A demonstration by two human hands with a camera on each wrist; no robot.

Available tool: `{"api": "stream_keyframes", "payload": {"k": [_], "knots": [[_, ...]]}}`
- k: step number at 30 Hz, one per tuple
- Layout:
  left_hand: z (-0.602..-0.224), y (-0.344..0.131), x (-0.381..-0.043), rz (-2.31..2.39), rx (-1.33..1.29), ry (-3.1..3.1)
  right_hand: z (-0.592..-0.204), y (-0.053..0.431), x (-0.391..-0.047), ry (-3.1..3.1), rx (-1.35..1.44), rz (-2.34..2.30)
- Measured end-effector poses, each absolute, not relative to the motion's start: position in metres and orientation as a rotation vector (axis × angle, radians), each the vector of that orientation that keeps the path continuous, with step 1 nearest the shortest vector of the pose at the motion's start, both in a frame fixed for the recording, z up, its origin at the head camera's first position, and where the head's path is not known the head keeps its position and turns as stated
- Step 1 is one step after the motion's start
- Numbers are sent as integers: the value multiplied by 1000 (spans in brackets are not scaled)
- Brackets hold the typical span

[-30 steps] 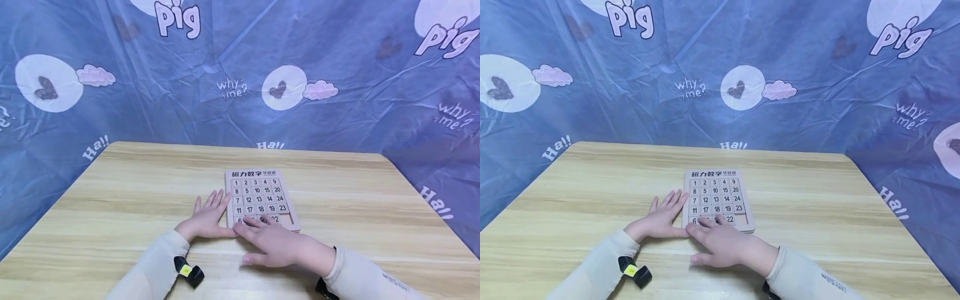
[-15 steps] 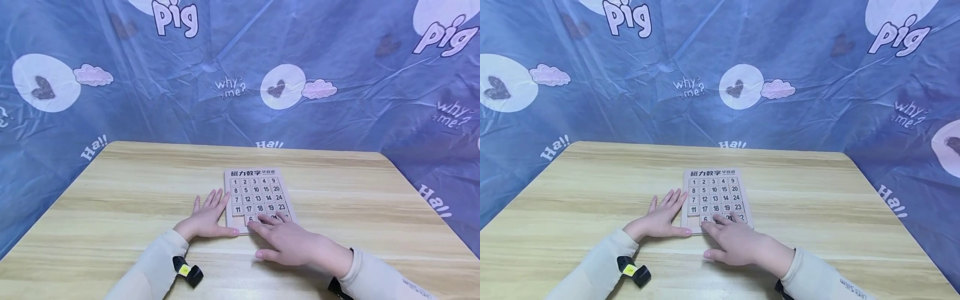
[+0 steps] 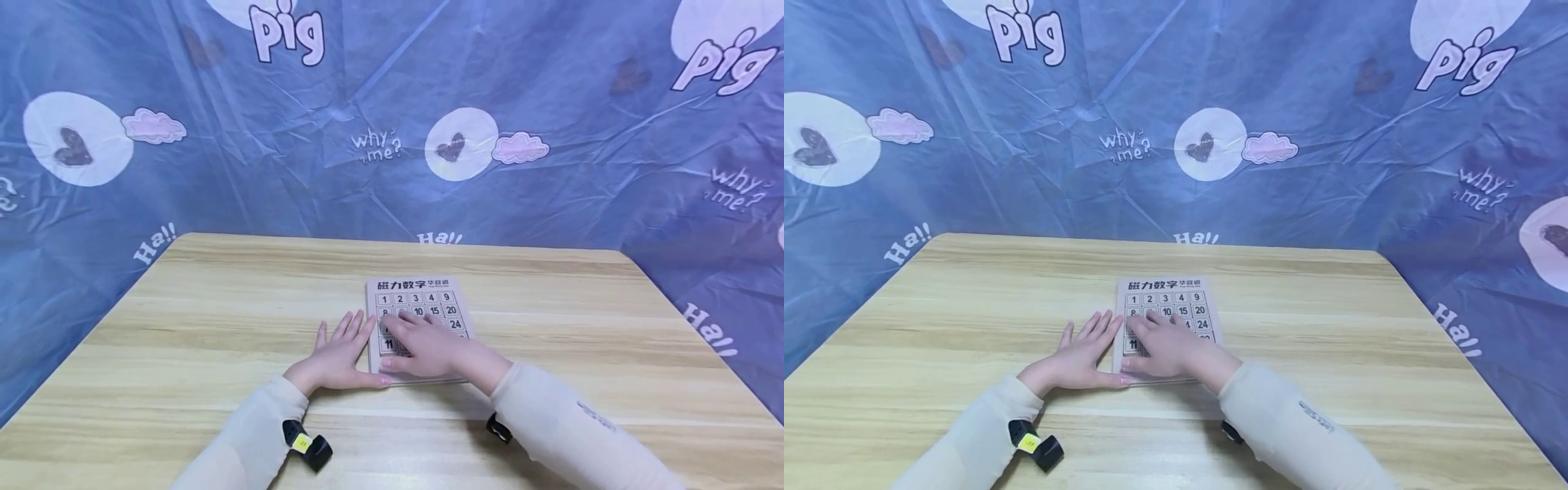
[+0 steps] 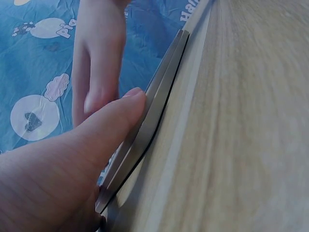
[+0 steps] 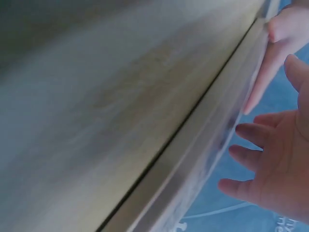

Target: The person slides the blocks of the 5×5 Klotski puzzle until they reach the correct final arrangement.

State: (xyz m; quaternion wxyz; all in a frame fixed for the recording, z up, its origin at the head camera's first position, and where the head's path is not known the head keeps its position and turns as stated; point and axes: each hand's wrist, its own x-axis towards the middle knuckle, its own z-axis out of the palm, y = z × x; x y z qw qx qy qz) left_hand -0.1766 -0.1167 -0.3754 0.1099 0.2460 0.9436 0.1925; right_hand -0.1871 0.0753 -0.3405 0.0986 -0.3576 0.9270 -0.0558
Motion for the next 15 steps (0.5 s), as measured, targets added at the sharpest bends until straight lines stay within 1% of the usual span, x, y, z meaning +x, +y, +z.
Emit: {"api": "stream_keyframes", "payload": {"k": [6, 15], "knots": [[-376, -115, -177, 555, 725, 2764, -346, 67, -196, 2774, -1035, -125], [-379, -116, -178, 557, 738, 2782, -338, 71, -176, 2697, -1078, -140]]}}
